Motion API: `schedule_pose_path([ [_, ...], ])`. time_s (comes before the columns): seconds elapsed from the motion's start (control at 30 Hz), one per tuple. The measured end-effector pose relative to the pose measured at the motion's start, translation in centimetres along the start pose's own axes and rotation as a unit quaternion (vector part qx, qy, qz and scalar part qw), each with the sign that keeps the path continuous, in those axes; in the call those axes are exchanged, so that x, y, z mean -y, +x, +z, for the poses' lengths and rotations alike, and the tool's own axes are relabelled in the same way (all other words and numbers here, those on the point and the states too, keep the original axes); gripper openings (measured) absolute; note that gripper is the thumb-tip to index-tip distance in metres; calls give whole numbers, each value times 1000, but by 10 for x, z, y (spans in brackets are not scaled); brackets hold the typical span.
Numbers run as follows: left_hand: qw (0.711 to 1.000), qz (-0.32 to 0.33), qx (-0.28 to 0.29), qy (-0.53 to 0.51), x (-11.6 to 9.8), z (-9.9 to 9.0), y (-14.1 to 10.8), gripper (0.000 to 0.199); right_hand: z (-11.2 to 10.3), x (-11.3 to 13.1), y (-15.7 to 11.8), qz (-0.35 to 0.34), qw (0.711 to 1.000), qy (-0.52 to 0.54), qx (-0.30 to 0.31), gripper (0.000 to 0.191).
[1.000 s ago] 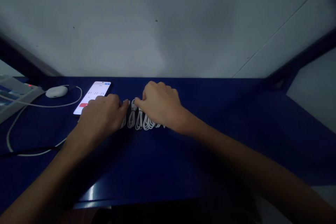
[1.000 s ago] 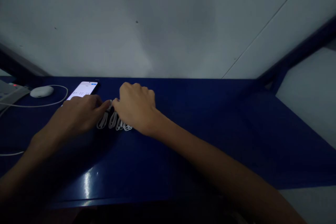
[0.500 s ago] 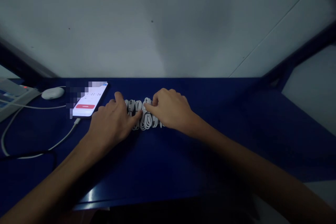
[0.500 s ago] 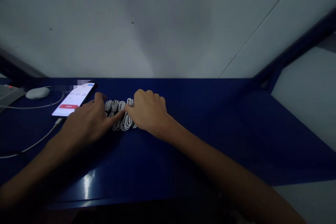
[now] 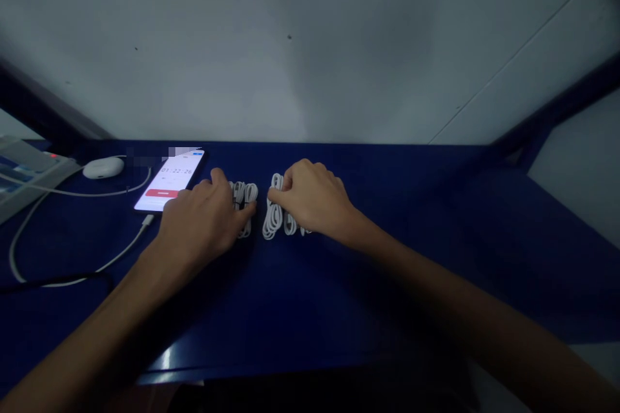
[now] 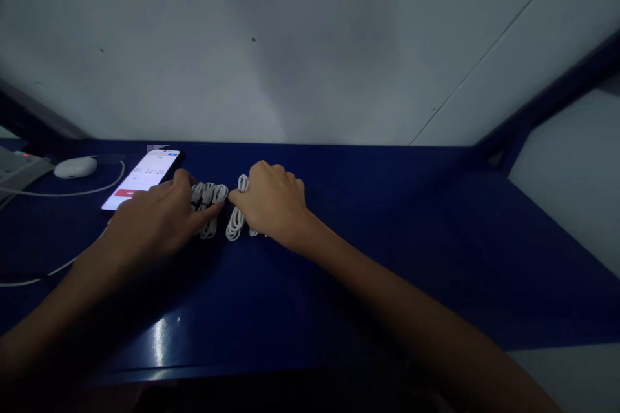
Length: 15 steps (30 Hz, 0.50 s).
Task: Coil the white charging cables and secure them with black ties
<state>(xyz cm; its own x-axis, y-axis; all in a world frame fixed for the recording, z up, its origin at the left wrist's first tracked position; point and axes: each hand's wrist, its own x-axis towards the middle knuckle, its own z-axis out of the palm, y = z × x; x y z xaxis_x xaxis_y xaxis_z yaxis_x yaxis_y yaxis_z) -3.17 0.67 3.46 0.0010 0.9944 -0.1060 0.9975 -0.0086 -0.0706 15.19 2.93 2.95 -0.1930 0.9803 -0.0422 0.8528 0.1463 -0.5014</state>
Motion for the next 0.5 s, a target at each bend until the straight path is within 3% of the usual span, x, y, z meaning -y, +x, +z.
schedule_pose_path([
  [0.5, 1000, 22, 15, 4, 5, -4, 0, 66, 10, 12, 11, -76, 996, -17, 33, 23],
])
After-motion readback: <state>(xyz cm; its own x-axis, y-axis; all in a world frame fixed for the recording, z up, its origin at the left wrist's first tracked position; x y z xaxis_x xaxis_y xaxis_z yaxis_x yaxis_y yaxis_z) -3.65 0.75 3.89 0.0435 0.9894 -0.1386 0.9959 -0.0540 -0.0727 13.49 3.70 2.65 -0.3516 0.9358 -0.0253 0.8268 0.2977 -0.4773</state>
